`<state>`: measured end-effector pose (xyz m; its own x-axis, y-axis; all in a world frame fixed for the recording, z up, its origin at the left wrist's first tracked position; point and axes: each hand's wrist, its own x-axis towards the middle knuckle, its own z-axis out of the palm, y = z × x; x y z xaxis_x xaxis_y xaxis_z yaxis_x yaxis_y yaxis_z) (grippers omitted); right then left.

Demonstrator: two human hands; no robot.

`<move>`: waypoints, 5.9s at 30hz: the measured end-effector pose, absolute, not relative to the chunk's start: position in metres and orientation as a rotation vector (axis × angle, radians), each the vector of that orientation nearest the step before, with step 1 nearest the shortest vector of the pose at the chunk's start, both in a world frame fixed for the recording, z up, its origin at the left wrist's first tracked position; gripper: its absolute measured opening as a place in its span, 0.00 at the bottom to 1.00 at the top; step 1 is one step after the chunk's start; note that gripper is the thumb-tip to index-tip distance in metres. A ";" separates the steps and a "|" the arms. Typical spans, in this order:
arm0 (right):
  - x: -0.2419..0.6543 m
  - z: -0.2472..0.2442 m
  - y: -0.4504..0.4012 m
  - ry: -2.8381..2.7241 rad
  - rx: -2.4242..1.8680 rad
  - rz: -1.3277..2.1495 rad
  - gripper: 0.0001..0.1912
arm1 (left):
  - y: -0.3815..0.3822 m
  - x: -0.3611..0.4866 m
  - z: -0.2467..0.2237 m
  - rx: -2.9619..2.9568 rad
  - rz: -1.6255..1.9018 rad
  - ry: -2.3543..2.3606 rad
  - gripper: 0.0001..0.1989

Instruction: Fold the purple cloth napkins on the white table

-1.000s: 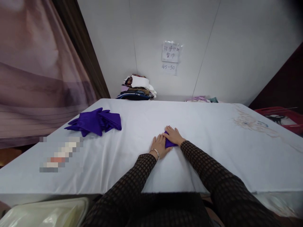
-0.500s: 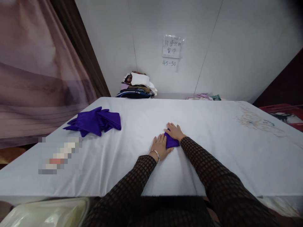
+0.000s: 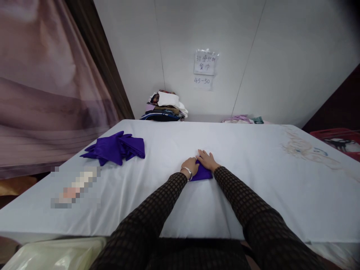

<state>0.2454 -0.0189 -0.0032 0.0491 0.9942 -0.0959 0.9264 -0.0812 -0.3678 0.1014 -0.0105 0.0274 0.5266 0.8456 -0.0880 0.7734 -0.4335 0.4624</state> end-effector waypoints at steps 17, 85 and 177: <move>0.256 -0.001 -0.024 -1.844 -1.860 0.693 0.29 | 0.011 0.120 0.015 1.699 0.441 1.332 0.11; 0.260 0.013 -0.059 -1.648 -2.102 0.542 0.32 | 0.003 0.058 0.010 1.684 0.644 1.620 0.24; 0.211 -0.006 -0.078 -2.036 -2.057 0.258 0.37 | -0.002 0.067 -0.012 2.603 0.015 1.381 0.37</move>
<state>0.2106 -0.0778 -0.0057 0.0161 0.9991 0.0395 0.9576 -0.0040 -0.2881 0.0665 -0.0023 -0.0123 0.5649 0.8211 -0.0820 0.8191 -0.5460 0.1761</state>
